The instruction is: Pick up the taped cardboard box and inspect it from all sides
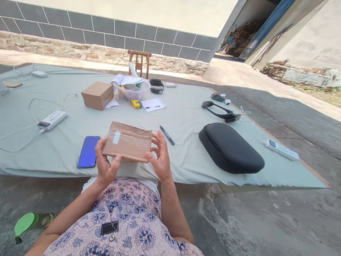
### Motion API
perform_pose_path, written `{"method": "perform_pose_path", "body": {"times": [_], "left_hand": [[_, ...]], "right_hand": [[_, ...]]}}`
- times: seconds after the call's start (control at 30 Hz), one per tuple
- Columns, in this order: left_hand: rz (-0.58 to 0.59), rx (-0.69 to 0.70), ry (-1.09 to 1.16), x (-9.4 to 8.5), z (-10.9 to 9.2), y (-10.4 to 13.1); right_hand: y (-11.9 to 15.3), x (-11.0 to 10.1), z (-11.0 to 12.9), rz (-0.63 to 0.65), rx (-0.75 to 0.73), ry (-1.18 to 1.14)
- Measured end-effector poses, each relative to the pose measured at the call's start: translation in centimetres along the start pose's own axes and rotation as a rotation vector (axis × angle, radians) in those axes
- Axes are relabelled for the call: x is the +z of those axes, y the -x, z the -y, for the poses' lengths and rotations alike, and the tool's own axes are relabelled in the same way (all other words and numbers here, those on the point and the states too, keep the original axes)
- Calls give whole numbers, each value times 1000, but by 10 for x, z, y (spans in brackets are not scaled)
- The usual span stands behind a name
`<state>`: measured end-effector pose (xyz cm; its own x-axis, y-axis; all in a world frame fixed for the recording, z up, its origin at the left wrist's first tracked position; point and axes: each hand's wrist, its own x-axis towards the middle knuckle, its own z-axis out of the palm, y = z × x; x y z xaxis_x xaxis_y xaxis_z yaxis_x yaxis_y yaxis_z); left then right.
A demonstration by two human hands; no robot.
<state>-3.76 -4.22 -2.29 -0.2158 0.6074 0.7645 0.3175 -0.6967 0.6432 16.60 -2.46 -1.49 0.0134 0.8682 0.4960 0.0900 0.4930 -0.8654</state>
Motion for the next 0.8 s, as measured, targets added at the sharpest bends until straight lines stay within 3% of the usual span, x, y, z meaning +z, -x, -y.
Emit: {"method": "perform_pose_path", "body": {"times": [0.1,0.27,0.43,0.67,0.8], "left_hand": [[67,82,34,1,-7,-1],[134,122,57,2,-17,0],[141,108,76,-2,-14,6],[206,-125,78,-4,-5,12],[173,-168,173,-2,-6,8]], "right_hand": [[-2,-10,-3,-62,54,-67],[4,-11,-6,-51,108,-215],[9,-3,-2,-85,26,-203],[3,-1,1,-98,-34,-84],[2,0,-1,-90,-21,-39]]}}
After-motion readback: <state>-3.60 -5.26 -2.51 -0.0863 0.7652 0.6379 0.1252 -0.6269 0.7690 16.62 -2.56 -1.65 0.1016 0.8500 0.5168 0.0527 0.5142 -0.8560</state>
